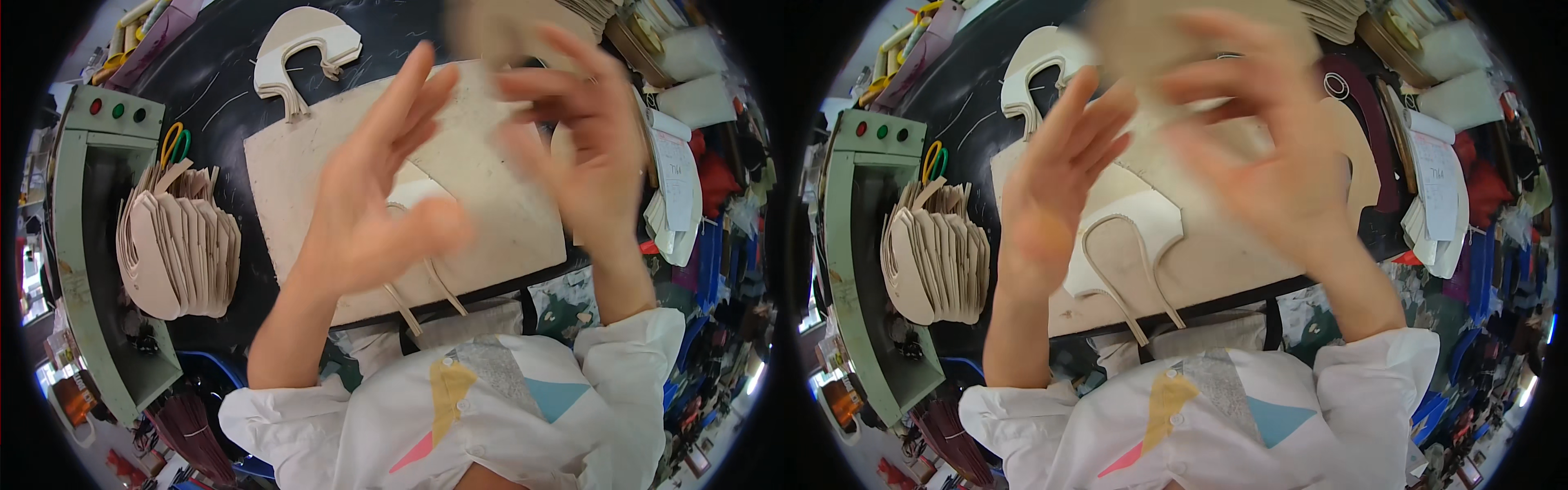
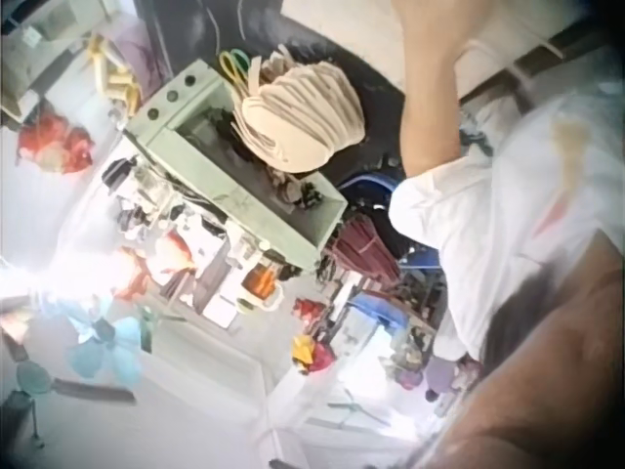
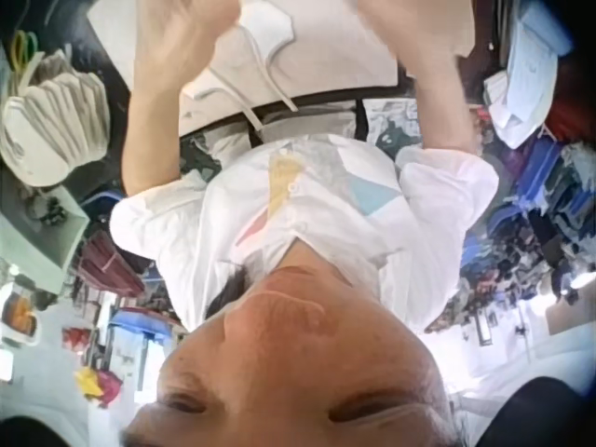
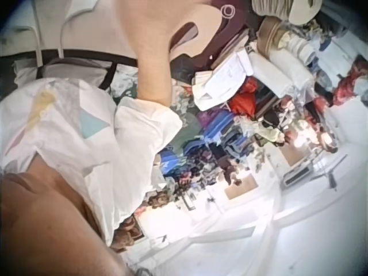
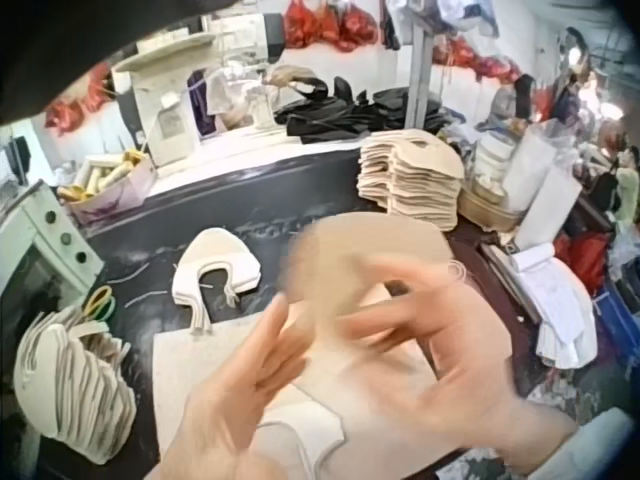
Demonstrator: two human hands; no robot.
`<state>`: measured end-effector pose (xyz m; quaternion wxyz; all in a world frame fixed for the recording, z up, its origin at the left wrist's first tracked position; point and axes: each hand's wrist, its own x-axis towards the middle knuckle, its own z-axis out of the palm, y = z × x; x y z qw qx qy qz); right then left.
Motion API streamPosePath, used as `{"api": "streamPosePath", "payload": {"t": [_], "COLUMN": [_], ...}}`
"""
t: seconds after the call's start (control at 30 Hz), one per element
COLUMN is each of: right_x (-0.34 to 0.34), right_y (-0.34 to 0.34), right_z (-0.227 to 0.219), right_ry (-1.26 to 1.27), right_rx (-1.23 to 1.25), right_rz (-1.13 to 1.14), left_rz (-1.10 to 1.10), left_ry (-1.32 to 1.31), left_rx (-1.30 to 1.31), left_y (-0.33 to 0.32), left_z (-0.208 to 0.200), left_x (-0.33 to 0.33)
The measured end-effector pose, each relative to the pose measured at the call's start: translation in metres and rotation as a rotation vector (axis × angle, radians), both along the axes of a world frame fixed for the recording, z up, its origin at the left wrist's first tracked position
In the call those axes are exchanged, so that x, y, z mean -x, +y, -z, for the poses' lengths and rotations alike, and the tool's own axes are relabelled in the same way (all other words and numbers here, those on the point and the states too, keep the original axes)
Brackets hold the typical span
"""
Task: The recorder is inspecting and stacking leather shoe upper components on a workbench.
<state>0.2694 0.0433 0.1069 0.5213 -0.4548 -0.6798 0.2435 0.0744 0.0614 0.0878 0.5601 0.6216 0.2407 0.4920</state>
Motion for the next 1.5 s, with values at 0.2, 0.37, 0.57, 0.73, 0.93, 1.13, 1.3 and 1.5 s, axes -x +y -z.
{"api": "streamPosePath", "payload": {"t": [0.2,0.37,0.57,0.73,0.93,1.13,1.3,1.5], "right_x": [0.015,0.021,0.045,0.05,0.055,0.053,0.053,0.058], "right_y": [0.044,0.068,0.043,0.058,0.021,-0.001,0.009,0.009], "right_z": [-0.023,-0.032,-0.038,-0.024,-0.048,-0.047,0.041,0.098], "right_ry": [-0.243,-0.122,0.148,0.054,0.051,0.29,0.153,-0.237], "right_rx": [-0.517,-0.207,0.06,0.046,0.258,0.693,0.895,0.685], "right_rz": [0.078,-0.609,-0.763,-0.763,-0.4,-0.415,-0.202,-0.058], "left_rz": [-0.215,-0.412,-0.469,-0.386,-0.46,-0.542,-0.447,-0.638], "left_ry": [0.291,0.711,0.764,0.787,0.436,0.371,0.305,0.789], "left_rx": [-0.152,-0.657,-0.549,-0.681,-0.316,0.131,0.484,0.024], "left_y": [0.022,-0.004,-0.036,-0.023,-0.022,-0.058,-0.036,-0.032], "left_z": [-0.065,-0.083,-0.089,-0.097,-0.075,-0.068,0.019,0.081], "left_x": [0.038,0.086,0.1,0.096,0.115,0.096,0.085,0.085]}}
